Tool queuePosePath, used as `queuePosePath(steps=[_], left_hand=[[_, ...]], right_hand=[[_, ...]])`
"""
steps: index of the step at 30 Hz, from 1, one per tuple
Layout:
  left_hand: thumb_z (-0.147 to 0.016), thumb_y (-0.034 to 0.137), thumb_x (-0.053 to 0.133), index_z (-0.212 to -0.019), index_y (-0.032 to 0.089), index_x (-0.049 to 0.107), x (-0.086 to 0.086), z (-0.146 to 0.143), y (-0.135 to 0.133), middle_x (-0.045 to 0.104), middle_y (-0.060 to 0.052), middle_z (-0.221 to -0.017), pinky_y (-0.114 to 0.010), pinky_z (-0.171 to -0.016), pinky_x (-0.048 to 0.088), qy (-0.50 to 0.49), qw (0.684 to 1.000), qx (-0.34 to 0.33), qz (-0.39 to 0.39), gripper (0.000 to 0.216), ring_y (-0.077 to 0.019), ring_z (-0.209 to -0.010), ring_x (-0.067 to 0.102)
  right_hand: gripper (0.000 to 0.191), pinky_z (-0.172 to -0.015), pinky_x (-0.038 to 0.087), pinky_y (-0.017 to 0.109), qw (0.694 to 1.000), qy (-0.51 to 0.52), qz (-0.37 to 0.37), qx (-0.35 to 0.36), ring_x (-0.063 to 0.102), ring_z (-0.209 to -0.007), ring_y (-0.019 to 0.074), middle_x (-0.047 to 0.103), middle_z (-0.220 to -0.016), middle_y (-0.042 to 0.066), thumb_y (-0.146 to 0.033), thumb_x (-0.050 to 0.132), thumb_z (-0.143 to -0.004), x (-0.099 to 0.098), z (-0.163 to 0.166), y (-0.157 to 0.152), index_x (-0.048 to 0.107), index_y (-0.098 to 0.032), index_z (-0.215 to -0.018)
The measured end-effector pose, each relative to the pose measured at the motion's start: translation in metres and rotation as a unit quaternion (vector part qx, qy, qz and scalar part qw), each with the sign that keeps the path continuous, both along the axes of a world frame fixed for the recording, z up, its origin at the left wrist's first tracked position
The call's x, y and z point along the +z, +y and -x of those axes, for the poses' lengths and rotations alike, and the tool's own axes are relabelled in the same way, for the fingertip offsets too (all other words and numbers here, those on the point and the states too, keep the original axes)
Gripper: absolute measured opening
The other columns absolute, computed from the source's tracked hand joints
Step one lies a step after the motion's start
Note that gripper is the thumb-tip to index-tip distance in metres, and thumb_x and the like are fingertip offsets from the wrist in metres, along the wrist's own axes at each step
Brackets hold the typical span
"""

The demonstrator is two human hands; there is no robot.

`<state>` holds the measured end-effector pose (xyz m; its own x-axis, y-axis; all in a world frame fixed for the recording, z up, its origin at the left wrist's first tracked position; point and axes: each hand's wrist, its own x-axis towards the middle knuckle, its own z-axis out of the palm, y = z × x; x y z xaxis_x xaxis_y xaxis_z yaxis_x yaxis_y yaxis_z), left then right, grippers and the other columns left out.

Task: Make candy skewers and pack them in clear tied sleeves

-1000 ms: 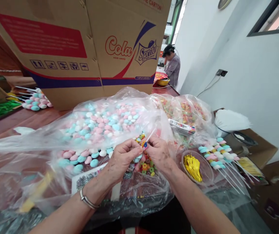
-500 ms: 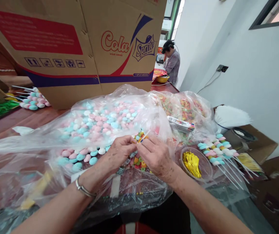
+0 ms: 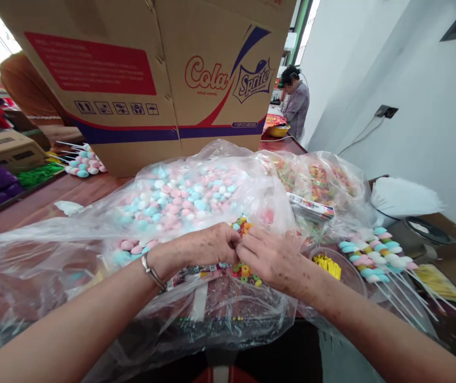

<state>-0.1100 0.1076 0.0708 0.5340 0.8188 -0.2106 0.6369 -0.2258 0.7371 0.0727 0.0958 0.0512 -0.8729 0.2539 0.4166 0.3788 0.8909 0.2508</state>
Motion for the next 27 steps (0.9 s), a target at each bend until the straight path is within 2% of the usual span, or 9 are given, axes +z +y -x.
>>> queuePosePath(steps=[4,8,10,12,15,17,18,22,27], left_hand=[[-0.076,0.010,0.047,-0.074,0.018,0.059,-0.006,-0.017,-0.014,0.062,-0.009,-0.077,-0.039,-0.076,0.044,0.021,0.971,0.132,-0.197,0.014,-0.0255,-0.079,0.056],[-0.086,0.025,0.050,-0.082,0.019,0.060,-0.019,-0.026,-0.032,0.063,-0.012,-0.089,-0.043,-0.085,0.041,-0.072,0.893,0.203,-0.395,0.012,-0.0278,-0.089,0.054],[-0.089,0.039,0.050,-0.076,0.020,0.058,-0.022,-0.024,-0.034,0.061,-0.006,-0.075,-0.037,-0.076,0.044,-0.169,0.908,0.240,-0.298,0.024,-0.0231,-0.076,0.054],[-0.091,0.052,0.043,-0.073,0.020,0.058,-0.018,-0.017,-0.029,0.060,-0.004,-0.068,-0.034,-0.068,0.046,-0.303,0.904,0.283,-0.106,0.040,-0.0209,-0.068,0.056],[-0.086,0.068,0.040,-0.084,0.016,0.063,0.001,0.001,-0.019,0.067,-0.008,-0.073,-0.035,-0.068,0.050,-0.497,0.814,0.293,0.071,0.056,-0.0233,-0.071,0.063],[-0.084,0.071,0.042,-0.094,0.017,0.066,0.018,0.017,-0.018,0.071,-0.008,-0.078,-0.038,-0.071,0.051,-0.565,0.780,0.263,0.060,0.059,-0.0243,-0.073,0.065],[-0.083,0.071,0.043,-0.092,0.018,0.068,0.024,0.025,-0.020,0.071,-0.007,-0.073,-0.040,-0.072,0.051,-0.565,0.790,0.232,0.051,0.059,-0.0249,-0.070,0.066],[-0.081,0.073,0.047,-0.075,0.015,0.072,0.028,0.042,-0.029,0.067,-0.009,-0.056,-0.039,-0.070,0.051,-0.417,0.888,0.146,0.129,0.063,-0.0254,-0.061,0.065],[-0.077,0.042,0.070,-0.078,0.016,0.066,0.012,0.026,-0.033,0.070,-0.006,-0.078,-0.028,-0.066,0.052,-0.492,0.812,0.296,0.108,0.027,-0.0183,-0.071,0.065]], right_hand=[[0.024,-0.060,0.035,0.031,0.975,0.114,-0.012,-0.190,0.048,-0.069,0.0202,0.058,-0.072,0.008,-0.008,0.040,-0.092,-0.017,0.012,0.013,0.059,-0.015,-0.080],[0.020,-0.064,0.039,0.028,0.893,0.344,0.146,-0.252,0.052,-0.068,0.0166,0.060,-0.072,0.004,-0.019,0.042,-0.092,-0.009,0.023,0.027,0.056,-0.018,-0.077],[0.017,-0.064,0.041,0.026,0.836,0.440,0.243,-0.221,0.054,-0.067,0.0144,0.060,-0.072,0.001,-0.021,0.043,-0.090,0.000,0.031,0.022,0.057,-0.019,-0.079],[0.016,-0.064,0.042,0.024,0.803,0.484,0.303,-0.168,0.056,-0.067,0.0131,0.061,-0.072,0.000,-0.022,0.044,-0.089,0.005,0.042,0.009,0.057,-0.020,-0.080],[0.017,-0.069,0.043,0.025,0.814,0.472,0.324,-0.094,0.056,-0.070,0.0131,0.061,-0.072,0.000,-0.019,0.045,-0.087,0.004,0.055,-0.008,0.057,-0.020,-0.075],[0.017,-0.066,0.042,0.025,0.808,0.467,0.347,-0.096,0.053,-0.065,0.0125,0.058,-0.067,-0.001,-0.019,0.046,-0.086,0.001,0.058,-0.010,0.056,-0.020,-0.072],[0.017,-0.063,0.041,0.024,0.794,0.476,0.360,-0.111,0.052,-0.063,0.0120,0.056,-0.065,-0.002,-0.020,0.046,-0.086,0.001,0.057,-0.008,0.056,-0.020,-0.072],[0.015,-0.063,0.042,0.024,0.759,0.521,0.369,-0.129,0.053,-0.065,0.0121,0.059,-0.070,-0.002,-0.024,0.047,-0.087,0.003,0.054,-0.001,0.057,-0.020,-0.076],[0.015,-0.060,0.041,0.022,0.713,0.478,0.512,-0.045,0.051,-0.063,0.0114,0.056,-0.068,-0.003,-0.027,0.050,-0.087,0.000,0.074,-0.019,0.059,-0.020,-0.077]])
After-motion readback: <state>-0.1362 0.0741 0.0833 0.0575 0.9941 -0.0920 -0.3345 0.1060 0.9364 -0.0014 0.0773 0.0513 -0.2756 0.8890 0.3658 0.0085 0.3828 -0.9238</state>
